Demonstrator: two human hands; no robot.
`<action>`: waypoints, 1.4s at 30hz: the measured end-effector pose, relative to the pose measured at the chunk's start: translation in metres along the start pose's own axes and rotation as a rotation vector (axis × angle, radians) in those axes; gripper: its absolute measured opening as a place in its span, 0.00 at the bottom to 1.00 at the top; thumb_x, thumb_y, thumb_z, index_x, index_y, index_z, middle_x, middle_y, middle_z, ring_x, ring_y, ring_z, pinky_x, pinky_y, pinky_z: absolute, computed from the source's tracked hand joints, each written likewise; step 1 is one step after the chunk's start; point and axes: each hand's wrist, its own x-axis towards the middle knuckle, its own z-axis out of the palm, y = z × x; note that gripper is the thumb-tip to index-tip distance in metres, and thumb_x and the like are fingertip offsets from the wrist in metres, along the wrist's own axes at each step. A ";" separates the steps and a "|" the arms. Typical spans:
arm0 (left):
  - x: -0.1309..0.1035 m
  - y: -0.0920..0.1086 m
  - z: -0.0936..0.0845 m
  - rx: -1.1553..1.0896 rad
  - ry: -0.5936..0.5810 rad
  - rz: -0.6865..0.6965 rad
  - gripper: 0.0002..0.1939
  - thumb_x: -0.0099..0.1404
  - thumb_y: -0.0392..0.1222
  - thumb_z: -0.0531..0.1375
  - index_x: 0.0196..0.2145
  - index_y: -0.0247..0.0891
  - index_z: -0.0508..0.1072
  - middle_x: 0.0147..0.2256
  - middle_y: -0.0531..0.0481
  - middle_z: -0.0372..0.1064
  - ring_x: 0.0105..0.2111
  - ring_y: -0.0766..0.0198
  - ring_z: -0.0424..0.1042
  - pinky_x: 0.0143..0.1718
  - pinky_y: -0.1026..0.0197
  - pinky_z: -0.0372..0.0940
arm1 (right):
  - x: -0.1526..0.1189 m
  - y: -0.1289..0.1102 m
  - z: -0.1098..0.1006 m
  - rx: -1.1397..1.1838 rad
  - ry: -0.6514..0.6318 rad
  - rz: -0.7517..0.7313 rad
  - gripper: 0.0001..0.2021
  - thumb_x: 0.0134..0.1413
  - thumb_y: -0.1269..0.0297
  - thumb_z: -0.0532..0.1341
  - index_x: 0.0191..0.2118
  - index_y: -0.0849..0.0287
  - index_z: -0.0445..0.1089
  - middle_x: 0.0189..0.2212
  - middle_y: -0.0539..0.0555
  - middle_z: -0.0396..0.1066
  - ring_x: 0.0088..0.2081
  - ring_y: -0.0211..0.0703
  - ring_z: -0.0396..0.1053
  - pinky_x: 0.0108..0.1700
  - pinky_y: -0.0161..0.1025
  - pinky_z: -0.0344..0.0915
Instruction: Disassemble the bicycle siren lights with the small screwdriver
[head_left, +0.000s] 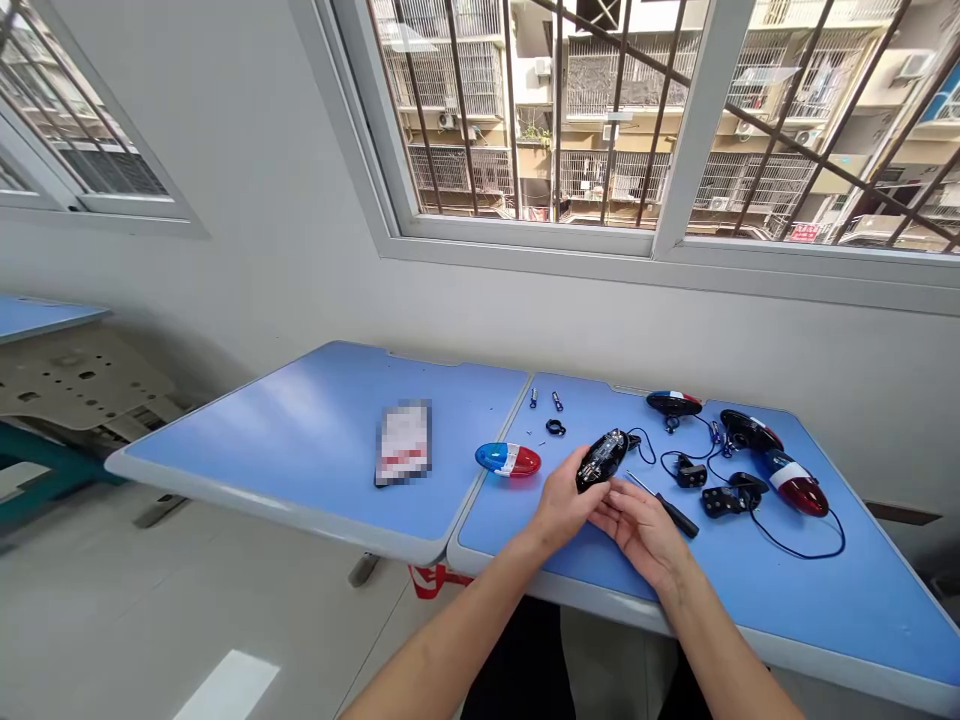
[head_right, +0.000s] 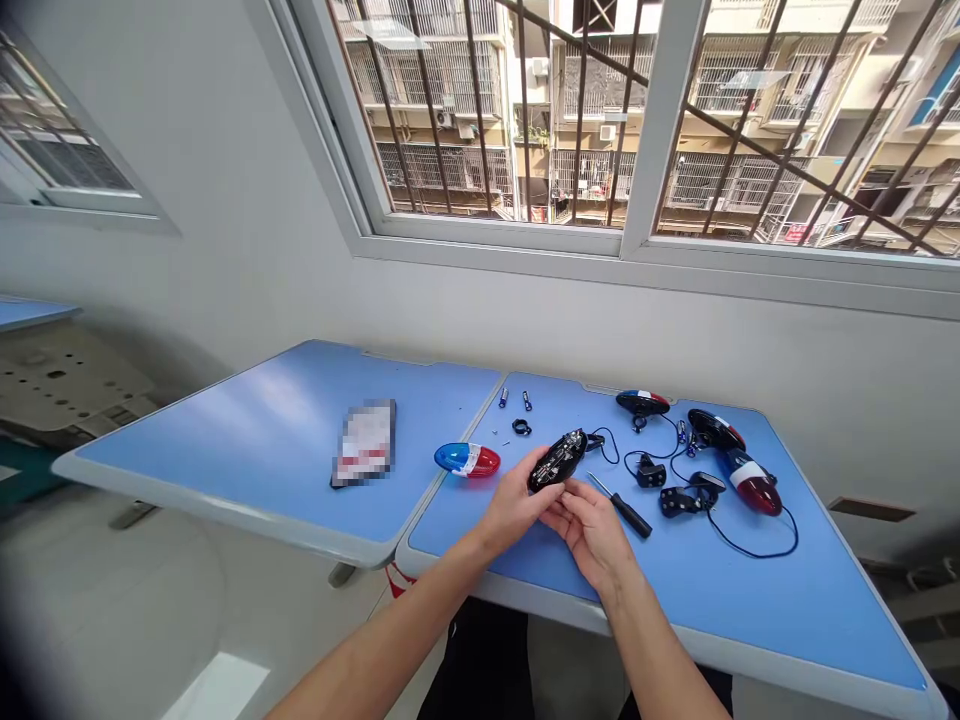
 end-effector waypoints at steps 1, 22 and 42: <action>0.000 -0.002 -0.001 -0.022 -0.003 -0.008 0.16 0.56 0.36 0.58 0.44 0.38 0.70 0.35 0.52 0.70 0.35 0.61 0.68 0.39 0.62 0.62 | 0.000 -0.001 0.001 0.003 -0.008 0.013 0.12 0.42 0.70 0.67 0.38 0.62 0.75 0.35 0.55 0.77 0.37 0.44 0.74 0.42 0.42 0.69; 0.015 -0.009 0.004 -0.834 0.061 -0.345 0.15 0.47 0.44 0.69 0.29 0.33 0.72 0.26 0.52 0.68 0.30 0.64 0.68 0.33 0.63 0.62 | 0.018 0.011 0.008 -0.564 0.073 -0.256 0.10 0.42 0.67 0.63 0.36 0.57 0.74 0.35 0.54 0.75 0.38 0.45 0.71 0.44 0.45 0.67; 0.000 0.001 -0.010 -0.121 0.052 -0.153 0.14 0.53 0.38 0.58 0.40 0.35 0.71 0.32 0.51 0.69 0.34 0.61 0.68 0.36 0.61 0.62 | -0.005 0.027 0.002 -2.076 0.096 -0.944 0.08 0.52 0.76 0.59 0.27 0.57 0.70 0.26 0.51 0.70 0.28 0.38 0.64 0.26 0.34 0.52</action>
